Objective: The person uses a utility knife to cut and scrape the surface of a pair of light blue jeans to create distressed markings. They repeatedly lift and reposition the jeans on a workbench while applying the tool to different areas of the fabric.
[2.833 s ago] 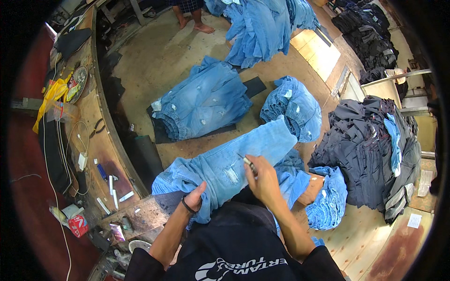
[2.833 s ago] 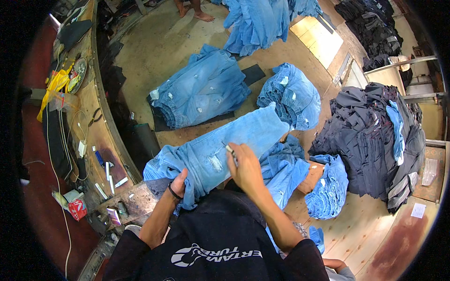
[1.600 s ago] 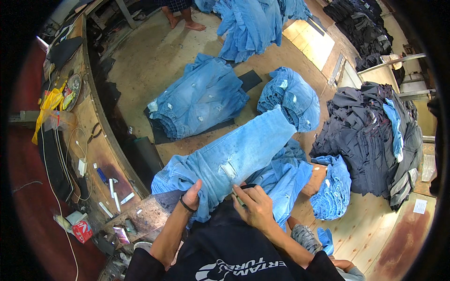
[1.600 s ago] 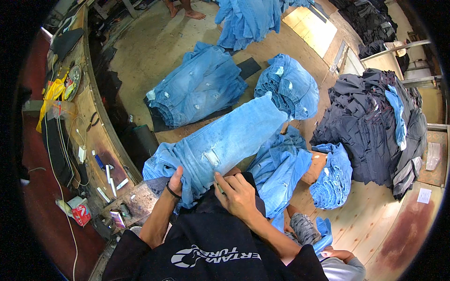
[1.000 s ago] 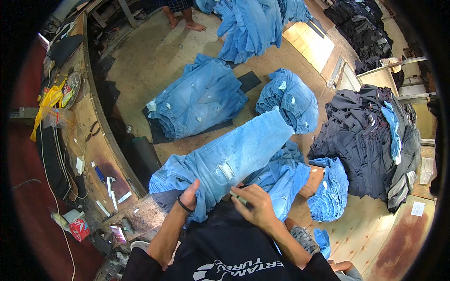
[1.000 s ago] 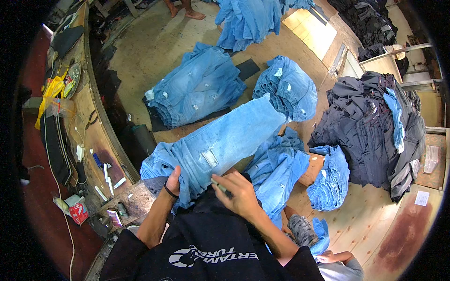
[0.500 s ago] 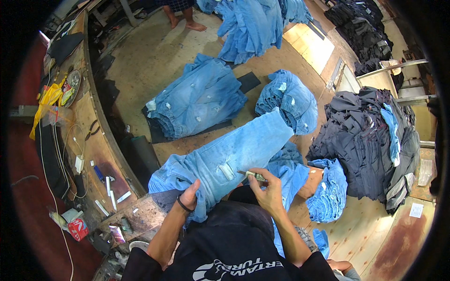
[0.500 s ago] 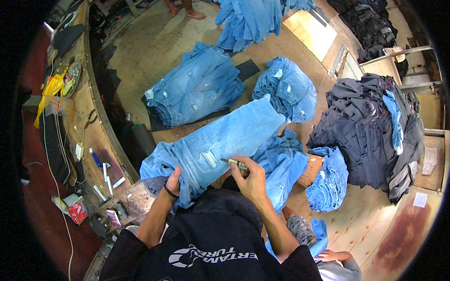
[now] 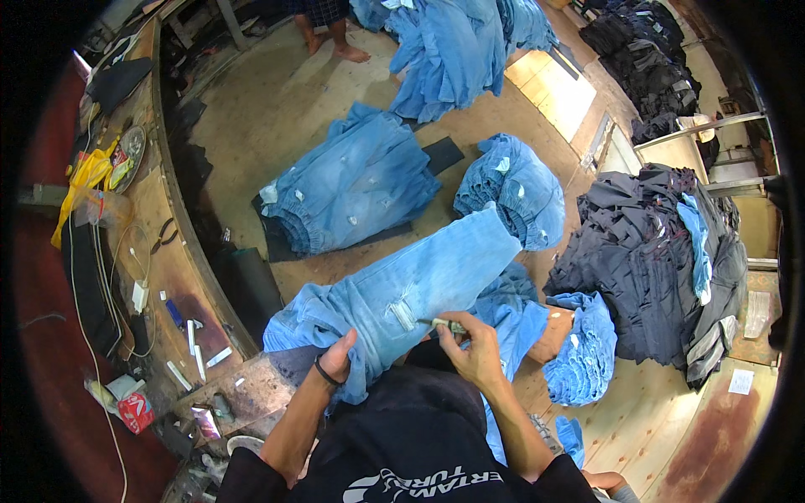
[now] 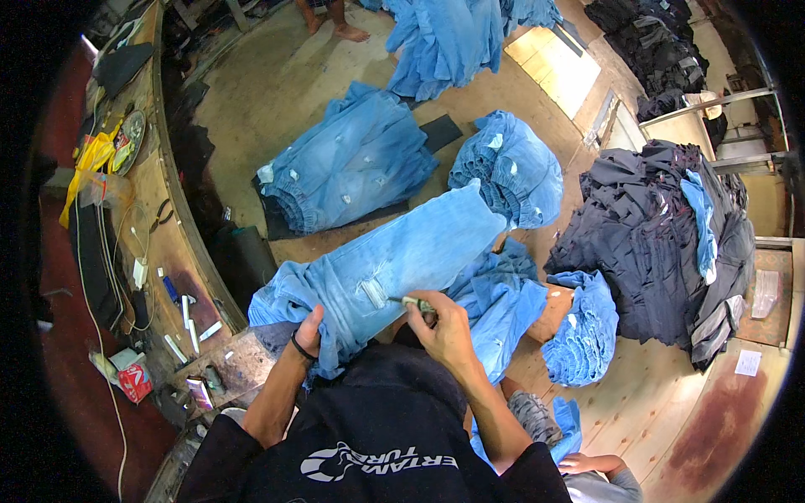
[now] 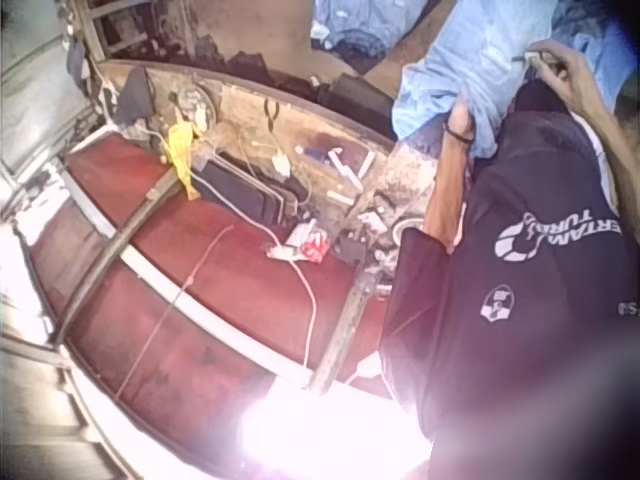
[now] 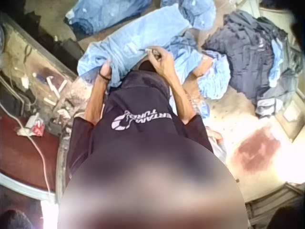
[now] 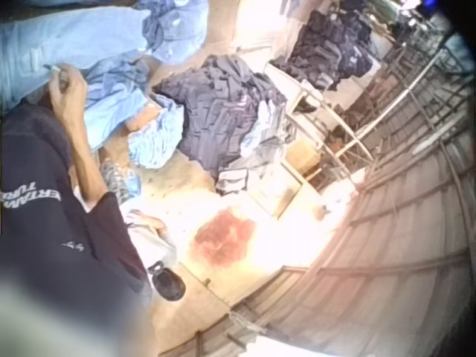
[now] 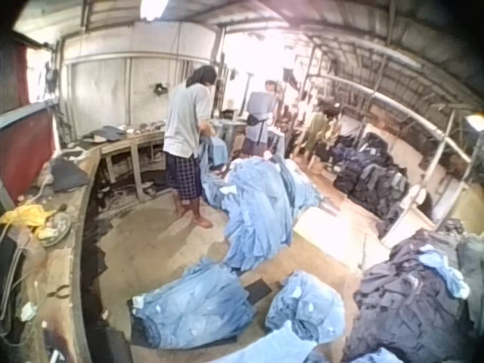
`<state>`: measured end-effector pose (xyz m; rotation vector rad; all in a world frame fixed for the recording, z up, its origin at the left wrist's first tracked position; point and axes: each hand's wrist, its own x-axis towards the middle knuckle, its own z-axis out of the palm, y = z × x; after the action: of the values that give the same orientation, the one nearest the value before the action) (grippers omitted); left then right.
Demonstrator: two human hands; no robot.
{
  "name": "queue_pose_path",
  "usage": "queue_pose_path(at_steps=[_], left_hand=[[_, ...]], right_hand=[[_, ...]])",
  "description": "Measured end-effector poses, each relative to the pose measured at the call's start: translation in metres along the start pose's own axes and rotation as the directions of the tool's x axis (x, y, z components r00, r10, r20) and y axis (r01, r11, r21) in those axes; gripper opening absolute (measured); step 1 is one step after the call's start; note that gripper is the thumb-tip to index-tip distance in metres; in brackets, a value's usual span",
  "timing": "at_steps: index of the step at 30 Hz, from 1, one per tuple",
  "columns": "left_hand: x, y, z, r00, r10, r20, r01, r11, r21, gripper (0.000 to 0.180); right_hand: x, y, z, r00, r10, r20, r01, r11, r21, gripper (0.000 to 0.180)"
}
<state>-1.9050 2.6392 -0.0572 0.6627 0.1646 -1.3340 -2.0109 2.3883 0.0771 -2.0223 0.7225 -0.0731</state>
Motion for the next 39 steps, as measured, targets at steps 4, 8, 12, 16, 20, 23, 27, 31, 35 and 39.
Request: queue_pose_path(at_steps=[4,8,12,16,20,23,27,31,35,39], left_hand=[[0.000,0.002,0.000,0.999,-0.010,0.045,0.012,0.999,-0.032,0.096],[0.000,0.003,0.003,0.999,-0.014,-0.029,0.014,1.000,-0.003,0.097],[-0.001,0.003,0.005,0.999,0.019,-0.045,-0.017,0.999,0.048,0.103],[-0.001,0.004,0.003,1.000,-0.004,-0.006,0.004,1.000,-0.013,0.096],[-0.001,0.003,0.004,0.997,0.014,-0.075,-0.010,0.998,0.056,0.103],[-0.001,0.003,0.006,0.998,0.043,-0.052,-0.040,0.998,0.043,0.103],[-0.001,0.004,0.008,0.998,0.025,-0.051,-0.022,0.998,0.060,0.101],[-0.001,0.004,0.008,0.997,0.013,-0.071,-0.009,0.998,0.055,0.099],[-0.001,0.004,0.006,0.999,0.012,-0.046,-0.010,0.998,0.056,0.099],[-0.001,0.008,0.006,0.999,-0.002,0.048,0.003,1.000,-0.004,0.088]], right_hand=[[0.001,0.000,-0.001,0.999,-0.049,-0.018,0.049,0.999,0.018,0.018],[0.006,0.002,-0.005,0.994,0.032,-0.108,-0.032,0.999,0.004,0.016],[0.007,0.004,-0.011,1.000,0.011,0.018,-0.013,0.994,0.104,0.017],[0.006,0.006,-0.011,0.997,0.028,0.074,-0.029,1.000,0.011,0.018],[0.007,0.006,-0.009,0.997,0.020,0.070,-0.021,1.000,0.010,0.018],[0.008,0.007,-0.008,0.999,-0.034,0.038,0.033,0.999,0.041,0.018],[0.011,0.007,-0.005,0.996,-0.001,0.092,0.002,1.000,-0.012,0.018],[0.014,0.007,-0.003,0.998,-0.018,0.066,0.015,0.999,0.046,0.019],[0.019,0.007,-0.006,0.995,-0.025,0.092,0.023,1.000,0.016,0.019],[0.027,0.004,-0.003,0.992,0.027,0.124,-0.023,0.999,-0.031,0.020]])
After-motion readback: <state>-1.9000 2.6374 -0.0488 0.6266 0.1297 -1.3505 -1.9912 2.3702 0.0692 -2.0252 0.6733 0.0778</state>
